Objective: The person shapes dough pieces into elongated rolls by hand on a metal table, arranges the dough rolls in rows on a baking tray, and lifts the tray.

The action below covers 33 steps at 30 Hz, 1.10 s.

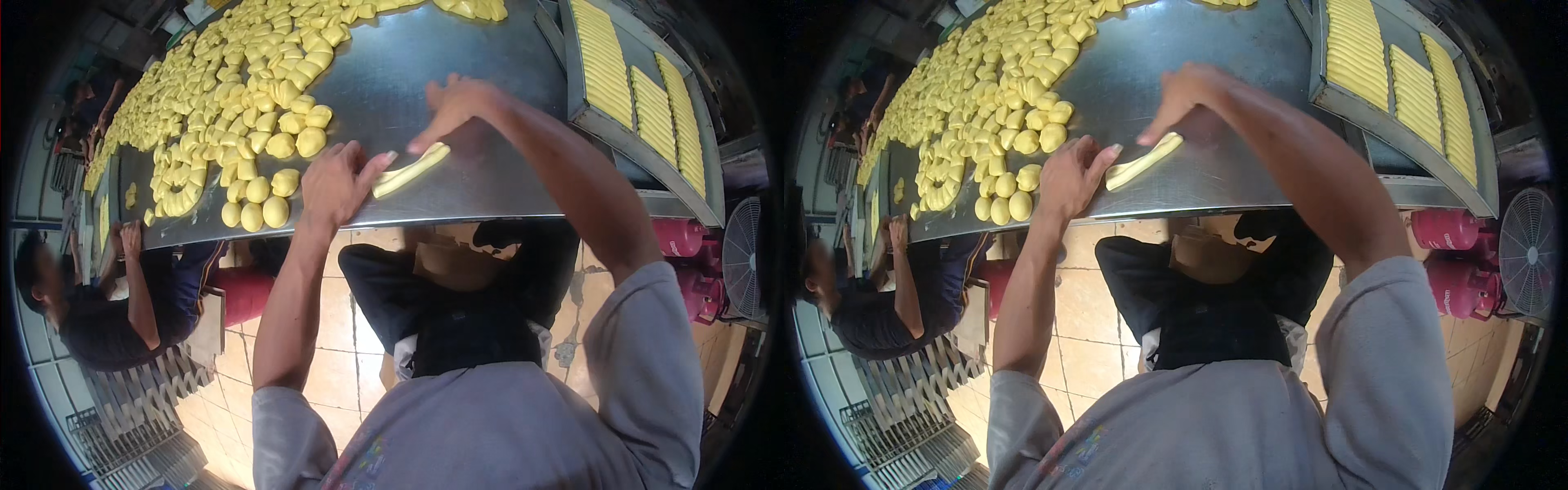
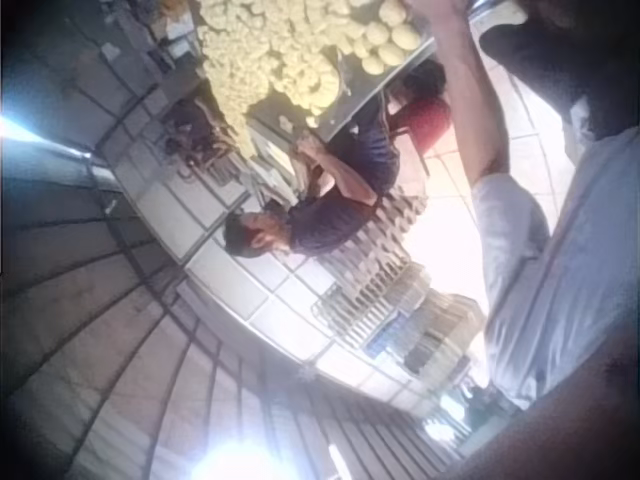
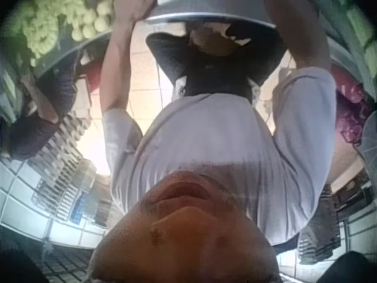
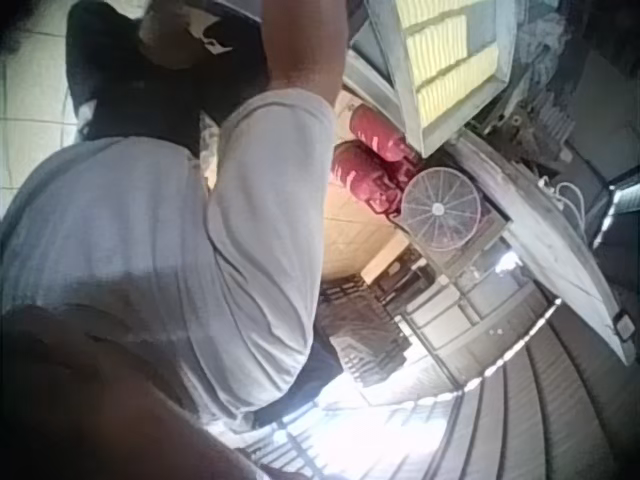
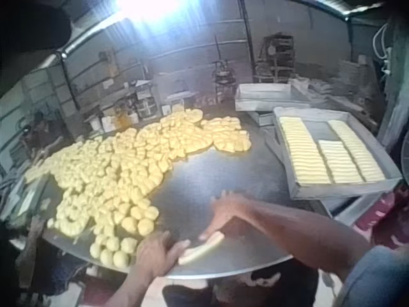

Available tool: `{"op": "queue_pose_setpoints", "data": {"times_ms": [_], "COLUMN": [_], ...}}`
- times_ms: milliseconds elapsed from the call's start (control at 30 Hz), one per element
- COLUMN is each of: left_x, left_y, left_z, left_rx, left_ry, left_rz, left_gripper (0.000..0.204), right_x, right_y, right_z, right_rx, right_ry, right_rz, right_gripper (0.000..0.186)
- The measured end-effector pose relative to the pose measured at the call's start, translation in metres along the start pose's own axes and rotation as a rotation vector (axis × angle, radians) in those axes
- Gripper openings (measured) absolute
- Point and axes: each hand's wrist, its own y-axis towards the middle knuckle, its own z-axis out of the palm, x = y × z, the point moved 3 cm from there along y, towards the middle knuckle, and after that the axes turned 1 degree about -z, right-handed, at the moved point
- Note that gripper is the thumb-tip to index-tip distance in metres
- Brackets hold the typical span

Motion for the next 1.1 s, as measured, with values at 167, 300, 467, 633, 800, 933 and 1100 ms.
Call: {"op": "queue_pose_setpoints", "data": {"times_ms": [167,300,467,633,800,933,1100], "left_x": [-0.007,-0.001,-0.002,0.013,0.001,-0.003,-0.008], "left_y": [0.001,0.0,0.004,-0.01,-0.024,-0.037,0.007], "left_z": [0.001,0.004,-0.004,0.003,0.006,0.01,-0.017], "left_rx": [-0.069,-0.043,-0.063,-0.231,-0.201,-0.036,0.108], "left_ry": [0.087,-0.054,-0.029,-0.052,-0.176,-0.231,-0.232], "left_rz": [-0.017,-0.056,-0.045,-0.015,0.044,0.084,0.147], "left_gripper": [0.063,0.059,0.052,0.045,0.033,0.028,0.019], "right_x": [0.019,-0.005,-0.009,-0.014,-0.025,-0.004,-0.007], "right_y": [-0.016,-0.012,-0.005,-0.012,-0.013,-0.037,-0.038], "right_z": [-0.003,0.0,0.006,0.014,0.021,0.03,0.001], "right_rx": [-0.098,-0.094,-0.262,-0.386,-0.484,-0.489,-0.621], "right_ry": [0.013,0.14,0.244,0.272,0.443,0.38,0.481], "right_rz": [-0.015,-0.175,-0.159,-0.242,-0.274,-0.695,-0.685], "right_gripper": [0.111,0.104,0.085,0.082,0.044,0.022,0.016]}}
